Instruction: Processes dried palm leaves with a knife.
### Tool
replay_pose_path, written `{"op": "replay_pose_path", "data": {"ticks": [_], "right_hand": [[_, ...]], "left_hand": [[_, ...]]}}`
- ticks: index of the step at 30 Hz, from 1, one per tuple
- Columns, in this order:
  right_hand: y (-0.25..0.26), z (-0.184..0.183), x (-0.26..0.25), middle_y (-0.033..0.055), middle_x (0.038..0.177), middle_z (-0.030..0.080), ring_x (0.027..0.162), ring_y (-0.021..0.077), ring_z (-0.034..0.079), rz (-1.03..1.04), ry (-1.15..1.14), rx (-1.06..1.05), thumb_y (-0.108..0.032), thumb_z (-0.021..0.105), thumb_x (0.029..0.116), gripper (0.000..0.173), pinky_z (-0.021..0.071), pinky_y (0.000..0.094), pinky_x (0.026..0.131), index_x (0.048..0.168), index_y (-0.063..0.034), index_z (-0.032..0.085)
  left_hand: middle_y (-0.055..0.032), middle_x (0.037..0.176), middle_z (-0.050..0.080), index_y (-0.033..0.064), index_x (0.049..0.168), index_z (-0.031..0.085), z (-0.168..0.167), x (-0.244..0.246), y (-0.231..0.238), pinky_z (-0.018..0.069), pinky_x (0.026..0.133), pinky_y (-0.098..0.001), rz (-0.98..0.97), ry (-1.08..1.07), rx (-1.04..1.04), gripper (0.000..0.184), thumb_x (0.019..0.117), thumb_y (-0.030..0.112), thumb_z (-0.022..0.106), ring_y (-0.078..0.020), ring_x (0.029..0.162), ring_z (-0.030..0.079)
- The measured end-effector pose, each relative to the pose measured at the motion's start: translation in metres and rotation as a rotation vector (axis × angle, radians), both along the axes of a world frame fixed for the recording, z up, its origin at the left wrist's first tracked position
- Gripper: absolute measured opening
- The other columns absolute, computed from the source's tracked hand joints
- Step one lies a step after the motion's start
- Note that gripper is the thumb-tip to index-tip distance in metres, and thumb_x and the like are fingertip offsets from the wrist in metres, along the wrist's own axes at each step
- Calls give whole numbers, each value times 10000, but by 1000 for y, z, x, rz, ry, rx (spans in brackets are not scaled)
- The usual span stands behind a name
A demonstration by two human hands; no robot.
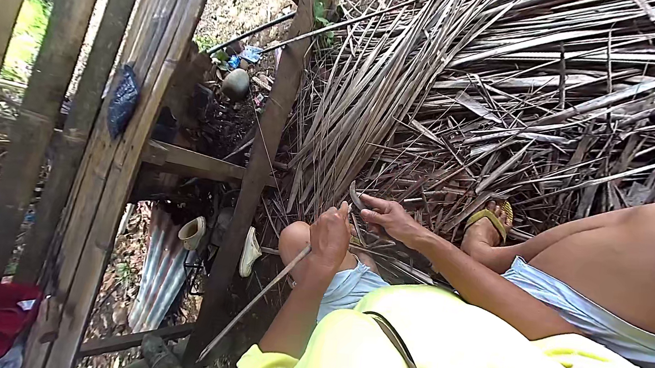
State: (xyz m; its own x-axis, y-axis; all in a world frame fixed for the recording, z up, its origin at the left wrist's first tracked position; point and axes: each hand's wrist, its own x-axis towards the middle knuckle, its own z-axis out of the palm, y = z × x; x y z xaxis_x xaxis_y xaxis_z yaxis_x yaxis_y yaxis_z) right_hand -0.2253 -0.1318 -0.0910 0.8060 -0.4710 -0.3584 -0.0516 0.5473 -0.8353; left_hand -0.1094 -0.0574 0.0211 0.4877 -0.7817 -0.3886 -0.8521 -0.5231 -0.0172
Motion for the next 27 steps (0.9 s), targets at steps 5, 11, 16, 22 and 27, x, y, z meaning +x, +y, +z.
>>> {"op": "replay_pose_path", "data": {"ticks": [5, 11, 16, 22, 27], "right_hand": [[-16, -8, -9, 30, 682, 542, 469, 97, 488, -191, 46, 100, -228, 528, 1086, 477, 459, 242, 441, 1551, -153, 452], [-46, -16, -24, 3, 749, 535, 481, 83, 497, -393, 10, 273, -222, 515, 1088, 452, 469, 241, 421, 1532, -171, 446], [-73, -30, -41, -13, 738, 532, 477, 80, 508, -569, -4, 299, -214, 485, 1100, 425, 482, 243, 417, 1521, -178, 444], [-90, -31, -56, -14, 733, 531, 475, 83, 524, -726, 22, 249, -216, 493, 1097, 423, 496, 242, 413, 1516, -178, 447], [-67, -14, -39, 2, 737, 538, 497, 99, 522, -490, -25, 170, -174, 476, 1098, 501, 492, 260, 442, 1584, -182, 352]], "left_hand": [[-148, 1159, 729, 131, 1426, 636, 8, -6, 9, 556, 930, -487, -41, -31, 17, 376, 1081, 186, 497, -318, 1083, 707], [-138, 1192, 736, 136, 1418, 649, 22, 1, 20, 523, 1005, -479, -12, 112, 39, 373, 1089, 229, 499, -303, 1127, 699], [-132, 1107, 759, 109, 1317, 722, 37, 20, 35, 519, 984, -433, -2, 259, -45, 320, 1058, 216, 567, -250, 1038, 708], [-2, 796, 692, 86, 1112, 789, 41, 57, 53, 496, 735, -279, 68, 420, -111, 218, 1030, 196, 619, -60, 687, 587], [47, 736, 665, 96, 1105, 784, 36, 63, 48, 482, 682, -255, 112, 438, -48, 213, 1039, 207, 616, -32, 630, 558]]}}
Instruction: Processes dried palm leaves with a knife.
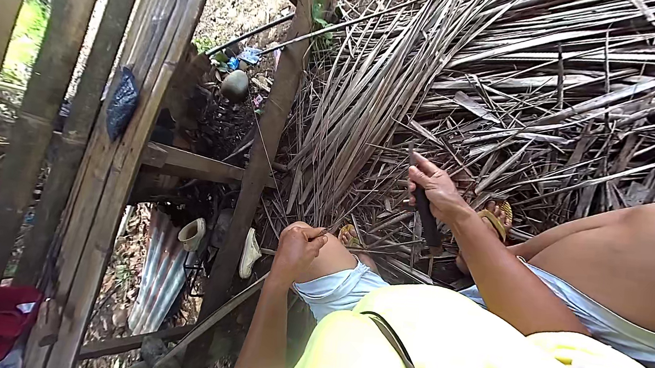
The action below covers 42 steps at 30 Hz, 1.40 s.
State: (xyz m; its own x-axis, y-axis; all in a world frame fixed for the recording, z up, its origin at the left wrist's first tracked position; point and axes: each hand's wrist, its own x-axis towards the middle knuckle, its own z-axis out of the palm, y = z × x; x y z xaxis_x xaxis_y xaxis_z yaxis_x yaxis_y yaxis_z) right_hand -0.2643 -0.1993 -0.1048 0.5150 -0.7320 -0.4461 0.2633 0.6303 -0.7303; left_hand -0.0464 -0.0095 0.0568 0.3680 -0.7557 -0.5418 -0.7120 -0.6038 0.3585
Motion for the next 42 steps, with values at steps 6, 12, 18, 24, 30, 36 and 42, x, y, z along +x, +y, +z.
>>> {"op": "replay_pose_path", "data": {"ticks": [6, 12, 18, 24, 30, 36, 42], "right_hand": [[2, -13, 5, 10, 727, 559, 502, 104, 541, 31, -33, 38, -160, 507, 1086, 504, 501, 260, 444, 1576, -170, 386], [-13, -14, -9, -8, 738, 540, 490, 94, 531, -80, -36, 60, -174, 490, 1094, 475, 505, 255, 434, 1560, -197, 398], [-39, -24, -40, -26, 777, 517, 492, 86, 526, -431, 39, 132, -220, 483, 1101, 430, 513, 255, 431, 1525, -225, 411], [-8, 14, -10, -23, 709, 539, 496, 76, 523, 17, 25, -45, -203, 446, 1107, 364, 495, 246, 453, 1454, -98, 486], [42, 22, 22, 51, 709, 563, 504, 121, 549, 473, -149, -58, -163, 472, 1093, 473, 528, 273, 486, 1561, -183, 410], [28, 14, 11, -11, 730, 549, 515, 77, 535, 179, -214, 61, -206, 432, 1110, 398, 509, 238, 465, 1506, -183, 459], [15, 38, 1, -18, 708, 520, 484, 91, 514, 36, -43, -33, -296, 344, 1132, 358, 495, 257, 440, 1425, -135, 471]], "left_hand": [[60, 655, 615, 51, 1067, 775, 6, 6, 7, 432, 522, -170, 66, 208, -35, 175, 1029, 143, 631, 0, 521, 508], [65, 653, 627, 30, 1085, 764, 18, 19, 20, 420, 485, -155, 120, 331, 3, 165, 1020, 111, 636, 11, 497, 502], [40, 640, 650, 12, 1083, 760, 40, 51, 45, 400, 455, -157, 258, 229, -59, 162, 1020, 59, 618, 2, 465, 490], [-19, 818, 713, 61, 1180, 756, 17, 44, 17, 510, 643, -263, 255, -88, -39, 219, 1027, 176, 650, -63, 630, 593], [-63, 875, 736, 109, 1275, 730, -19, -9, -28, 563, 766, -404, 73, -70, 14, 295, 1053, 260, 608, -177, 743, 672], [-127, 1023, 730, 166, 1491, 558, -26, -4, -32, 592, 827, -475, -69, -24, 85, 489, 1016, 216, 660, -247, 838, 715], [-62, 875, 740, 52, 1126, 721, -21, 9, -31, 573, 733, -382, 40, -55, 62, 270, 1090, 253, 545, -163, 712, 679]]}}
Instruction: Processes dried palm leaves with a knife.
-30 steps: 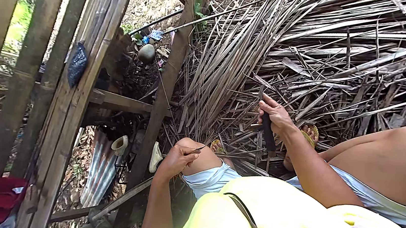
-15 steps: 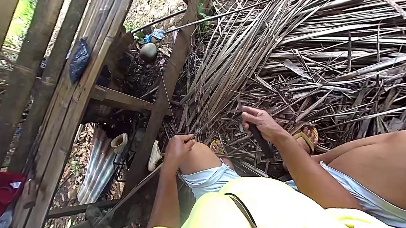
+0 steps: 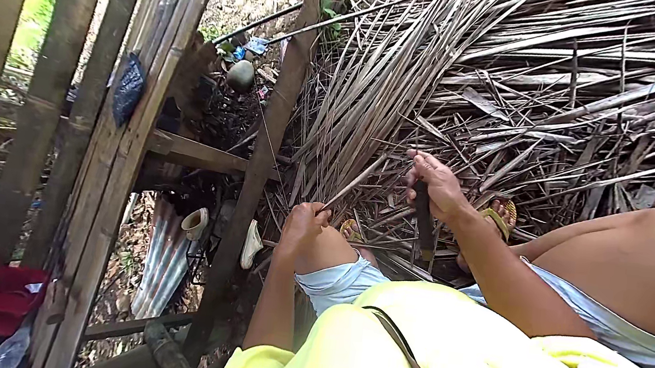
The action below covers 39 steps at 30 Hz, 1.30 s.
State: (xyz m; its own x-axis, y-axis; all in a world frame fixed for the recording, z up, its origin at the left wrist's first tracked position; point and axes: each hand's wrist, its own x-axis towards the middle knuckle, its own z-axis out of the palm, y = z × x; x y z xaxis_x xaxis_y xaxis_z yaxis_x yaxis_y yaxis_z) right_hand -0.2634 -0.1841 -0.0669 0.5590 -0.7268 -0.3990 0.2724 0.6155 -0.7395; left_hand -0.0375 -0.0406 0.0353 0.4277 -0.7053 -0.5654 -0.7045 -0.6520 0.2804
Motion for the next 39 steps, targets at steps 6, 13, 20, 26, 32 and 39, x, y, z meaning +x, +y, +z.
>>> {"op": "replay_pose_path", "data": {"ticks": [6, 13, 20, 26, 32, 39], "right_hand": [[58, -1, 33, 44, 704, 552, 519, 120, 539, 512, -69, -271, -267, 477, 1086, 577, 502, 275, 501, 1615, -141, 282], [59, -7, 32, 35, 699, 555, 502, 101, 518, 464, -72, -245, -233, 478, 1092, 512, 478, 248, 478, 1592, -183, 375], [59, -12, 37, 32, 664, 554, 488, 84, 510, 391, 41, -301, -205, 507, 1089, 410, 470, 231, 475, 1481, -84, 522], [53, -13, 38, 86, 736, 582, 549, 142, 534, 409, 216, -506, -244, 504, 1094, 377, 497, 317, 550, 1422, -62, 547], [48, -19, 32, 31, 707, 557, 526, 80, 499, 463, 129, -433, -219, 514, 1089, 502, 466, 245, 521, 1570, -115, 416], [41, -29, 36, 179, 912, 697, 714, 248, 635, 408, 399, -622, -314, 491, 1099, 486, 549, 451, 761, 1529, -88, 488]], "left_hand": [[-101, 756, 688, -13, 985, 702, -16, -20, -26, 555, 610, -378, -60, 69, -198, 289, 1099, 160, 500, -180, 571, 615], [-89, 730, 679, -7, 867, 700, -25, -33, -27, 526, 583, -343, -111, 76, -331, 268, 1059, 72, 531, -158, 552, 586], [-207, 812, 678, -52, 865, 663, -33, -58, -19, 560, 732, -539, -227, -221, -320, 199, 1009, 53, 574, -366, 788, 697], [-212, 845, 678, -62, 947, 677, -32, -62, -19, 557, 768, -535, -159, -159, -331, 209, 1039, 64, 538, -364, 815, 692], [-206, 859, 694, -48, 980, 697, -32, -51, -21, 565, 783, -527, -205, -169, -325, 211, 1046, 82, 545, -350, 823, 701], [-204, 1019, 736, -26, 1091, 715, -22, -72, -15, 546, 930, -481, -190, -249, -106, 288, 1066, 137, 479, -331, 1026, 720]]}}
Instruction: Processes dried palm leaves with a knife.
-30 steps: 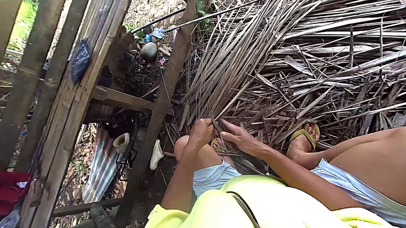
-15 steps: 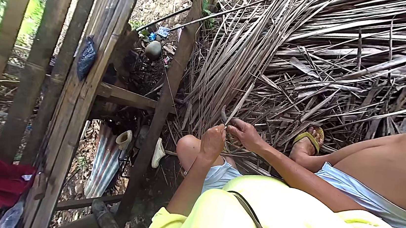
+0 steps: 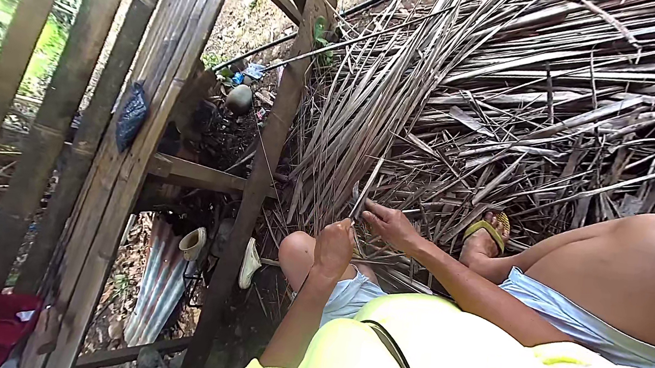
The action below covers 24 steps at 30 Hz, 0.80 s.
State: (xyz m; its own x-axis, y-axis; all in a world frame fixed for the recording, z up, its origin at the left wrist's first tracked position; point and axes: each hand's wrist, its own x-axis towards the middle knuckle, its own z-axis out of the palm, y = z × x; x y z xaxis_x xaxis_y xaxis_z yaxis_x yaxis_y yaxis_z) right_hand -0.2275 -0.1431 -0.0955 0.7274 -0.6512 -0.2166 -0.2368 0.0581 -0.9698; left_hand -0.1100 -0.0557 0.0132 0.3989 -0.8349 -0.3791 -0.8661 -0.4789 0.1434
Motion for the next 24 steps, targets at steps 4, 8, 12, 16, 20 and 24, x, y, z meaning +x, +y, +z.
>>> {"op": "replay_pose_path", "data": {"ticks": [4, 8, 12, 16, 20, 24], "right_hand": [[-30, -13, -15, 55, 664, 536, 500, 132, 484, -179, -95, 217, -282, 460, 1112, 471, 469, 305, 505, 1537, -79, 458], [-68, -24, -40, 37, 726, 567, 499, 110, 485, -583, -102, 295, -244, 444, 1115, 442, 461, 295, 482, 1522, -71, 466], [-36, 6, -38, 73, 690, 550, 488, 143, 476, -415, -160, 209, -312, 473, 1101, 430, 458, 318, 477, 1508, -174, 487], [-10, 10, -8, 69, 717, 592, 517, 117, 511, -60, -226, 334, -173, 546, 1073, 516, 462, 276, 500, 1573, -158, 421], [-15, 3, -12, 37, 677, 560, 497, 92, 487, -131, -241, 378, -186, 539, 1079, 497, 448, 248, 488, 1562, -124, 439], [-37, -7, -33, 9, 665, 547, 461, 70, 464, -288, -319, 416, -226, 542, 1079, 473, 427, 219, 428, 1542, -165, 469]], "left_hand": [[-202, 1056, 739, -18, 1142, 722, 8, -1, 12, 535, 954, -492, 4, 46, 12, 315, 1071, 141, 460, -334, 1049, 712], [-158, 965, 732, -9, 1132, 725, 17, 16, 15, 536, 908, -444, 54, 101, 45, 321, 1082, 160, 457, -267, 924, 704], [-50, 715, 646, -19, 936, 705, 4, 32, 0, 531, 655, -289, 202, 285, -80, 311, 1091, 151, 497, -111, 601, 594], [-38, 627, 630, -31, 882, 682, -7, 27, -21, 459, 488, -218, 275, 515, -159, 312, 1090, 139, 523, -63, 469, 520], [-20, 614, 615, -37, 941, 693, 1, 22, -18, 425, 463, -180, 293, 634, -101, 262, 1082, 122, 540, -36, 455, 498], [8, 622, 630, -48, 1023, 716, 7, 34, 0, 420, 458, -157, 262, 817, -63, 221, 1070, 82, 544, -10, 460, 502]]}}
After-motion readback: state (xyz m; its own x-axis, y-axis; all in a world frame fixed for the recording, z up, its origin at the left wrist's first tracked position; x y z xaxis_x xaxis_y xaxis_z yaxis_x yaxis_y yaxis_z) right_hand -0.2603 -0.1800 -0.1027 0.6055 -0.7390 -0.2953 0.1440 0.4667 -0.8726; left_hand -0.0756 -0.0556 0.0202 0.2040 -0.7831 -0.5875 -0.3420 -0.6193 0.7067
